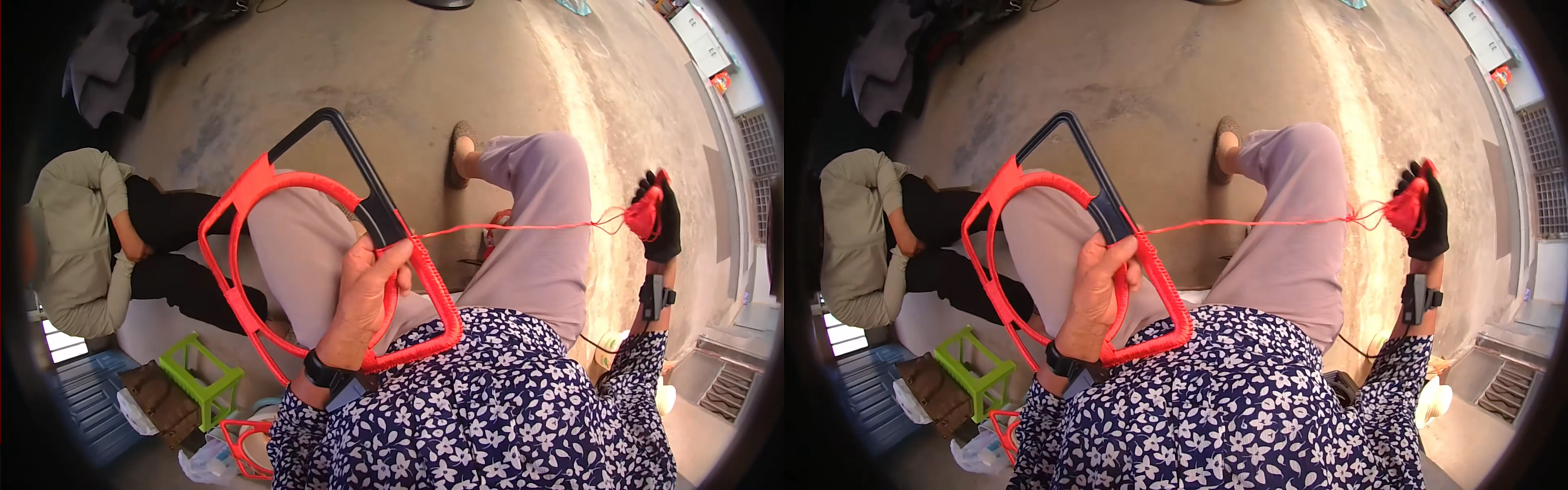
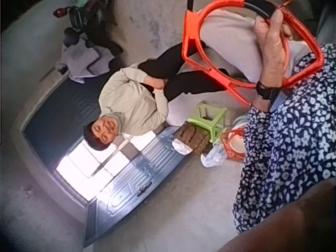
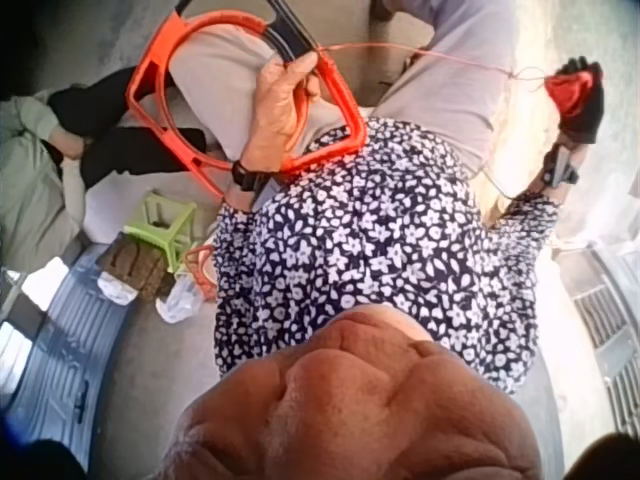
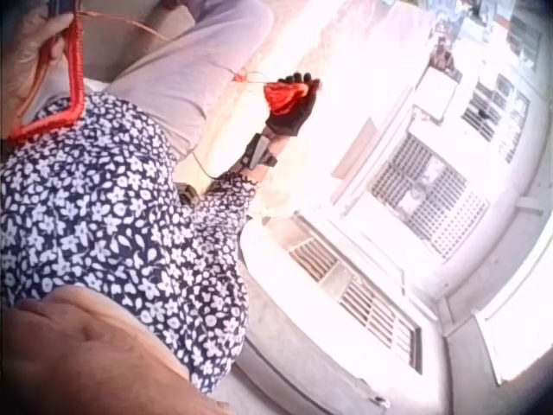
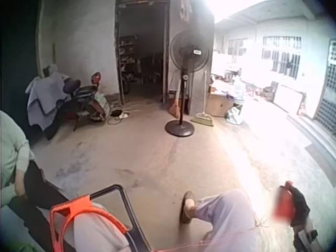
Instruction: The recorder is wrapping a red plastic cord or binding material around the frame of a circular object, likely a component for wood or bamboo furniture.
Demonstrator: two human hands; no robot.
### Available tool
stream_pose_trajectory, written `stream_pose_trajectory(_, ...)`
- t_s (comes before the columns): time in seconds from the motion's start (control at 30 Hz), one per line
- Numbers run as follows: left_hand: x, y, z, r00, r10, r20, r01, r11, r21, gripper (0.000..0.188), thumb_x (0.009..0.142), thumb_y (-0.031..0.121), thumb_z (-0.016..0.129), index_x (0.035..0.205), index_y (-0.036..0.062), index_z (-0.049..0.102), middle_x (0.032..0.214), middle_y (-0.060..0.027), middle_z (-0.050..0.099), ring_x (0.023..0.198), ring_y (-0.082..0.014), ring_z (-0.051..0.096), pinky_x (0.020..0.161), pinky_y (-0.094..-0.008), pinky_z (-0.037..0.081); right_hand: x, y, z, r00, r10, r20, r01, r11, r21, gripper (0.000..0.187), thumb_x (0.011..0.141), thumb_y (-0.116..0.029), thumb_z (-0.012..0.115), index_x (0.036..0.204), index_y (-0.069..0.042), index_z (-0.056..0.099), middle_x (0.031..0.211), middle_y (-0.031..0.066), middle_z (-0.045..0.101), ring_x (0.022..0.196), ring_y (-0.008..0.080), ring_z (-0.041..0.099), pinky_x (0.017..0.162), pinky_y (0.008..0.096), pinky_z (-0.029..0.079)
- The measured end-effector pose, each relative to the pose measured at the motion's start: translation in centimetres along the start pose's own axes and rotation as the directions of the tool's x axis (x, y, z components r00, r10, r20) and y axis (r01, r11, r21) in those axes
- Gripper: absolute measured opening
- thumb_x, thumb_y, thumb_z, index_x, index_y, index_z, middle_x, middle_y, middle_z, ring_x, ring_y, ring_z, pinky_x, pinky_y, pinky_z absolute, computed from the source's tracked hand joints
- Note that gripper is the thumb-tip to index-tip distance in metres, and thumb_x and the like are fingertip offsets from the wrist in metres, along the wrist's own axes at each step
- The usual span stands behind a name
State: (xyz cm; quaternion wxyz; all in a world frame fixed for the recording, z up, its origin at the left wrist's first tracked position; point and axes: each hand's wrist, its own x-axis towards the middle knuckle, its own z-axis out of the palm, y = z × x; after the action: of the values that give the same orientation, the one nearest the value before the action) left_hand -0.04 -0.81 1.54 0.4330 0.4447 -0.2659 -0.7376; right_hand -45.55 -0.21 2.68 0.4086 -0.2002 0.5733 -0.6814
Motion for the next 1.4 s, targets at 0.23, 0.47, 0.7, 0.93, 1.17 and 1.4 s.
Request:
stream_pose_trajectory(0.23,0.4,-2.0,-2.4,0.971,0.142,-0.193,-0.176,0.97,-0.17,0.018,0.098,0.014,0.05,0.109,0.0008,0.055,0.094,-0.0065,0.065,0.078,-0.0112,0.062,0.067,-0.0256,0.051,-8.7,5.8,16.4,0.181,0.572,0.8,0.45,0.675,-0.585,0.048,0.082,-0.026,0.069,0.121,-0.002,0.056,0.101,0.0127,0.067,0.092,0.0261,0.064,0.083,0.0357,0.05)
stream_pose_trajectory(0.47,0.0,-2.0,-2.7,0.976,0.168,-0.138,-0.152,0.982,0.116,0.019,0.098,0.008,0.049,0.114,-0.0012,0.053,0.094,-0.0044,0.064,0.08,-0.0073,0.06,0.068,-0.0222,0.049,-12.3,14.3,23.7,0.188,0.25,0.95,0.54,0.781,-0.313,0.066,0.077,-0.024,0.075,0.134,-0.007,0.046,0.11,0.0174,0.064,0.095,0.0254,0.064,0.082,0.0357,0.05)
stream_pose_trajectory(0.7,-1.0,-1.4,-2.4,0.621,0.722,-0.306,-0.498,0.664,0.558,0.024,0.096,0.007,0.051,0.117,-0.005,0.051,0.102,-0.0096,0.06,0.09,-0.0122,0.058,0.075,-0.0255,0.049,-10.7,12.9,24.9,0.653,-0.049,0.756,0.316,0.924,-0.213,0.071,0.072,-0.007,0.076,0.135,-0.005,0.043,0.116,0.0137,0.058,0.097,0.0212,0.061,0.085,0.0326,0.051)
stream_pose_trajectory(0.93,-1.5,-0.4,-1.7,0.246,0.901,0.357,-0.68,-0.102,0.726,0.036,0.087,0.011,0.062,0.117,-0.005,0.049,0.098,-0.0157,0.06,0.084,-0.029,0.059,0.075,-0.0342,0.049,-13.8,9.1,27.2,0.119,-0.346,0.931,0.699,0.695,0.168,0.039,0.074,-0.005,0.072,0.11,-0.003,0.06,0.117,0.0142,0.057,0.111,0.0311,0.056,0.092,0.0394,0.046)
stream_pose_trajectory(1.17,-0.2,-1.1,-1.5,0.874,0.458,-0.161,-0.44,0.887,0.137,0.031,0.092,0.006,0.059,0.12,-0.003,0.049,0.092,-0.005,0.063,0.082,-0.0065,0.056,0.073,-0.0204,0.044,-8.8,4.7,21.9,0.487,-0.047,0.872,0.776,0.481,-0.408,0.024,0.08,-0.009,0.069,0.103,-0.005,0.064,0.081,0.0034,0.065,0.075,0.0125,0.062,0.068,0.0315,0.05)
stream_pose_trajectory(1.4,-0.2,-1.4,-2.4,0.954,0.278,-0.108,-0.281,0.96,-0.014,0.023,0.093,0.01,0.06,0.112,-0.0015,0.053,0.09,-0.0059,0.064,0.076,-0.0094,0.06,0.066,-0.0231,0.05,1.9,4.3,7.6,0.893,0.103,0.439,0.022,0.962,-0.272,0.023,0.088,-0.015,0.061,0.104,0.001,0.059,0.088,0.0065,0.064,0.084,0.0203,0.064,0.077,0.0324,0.051)
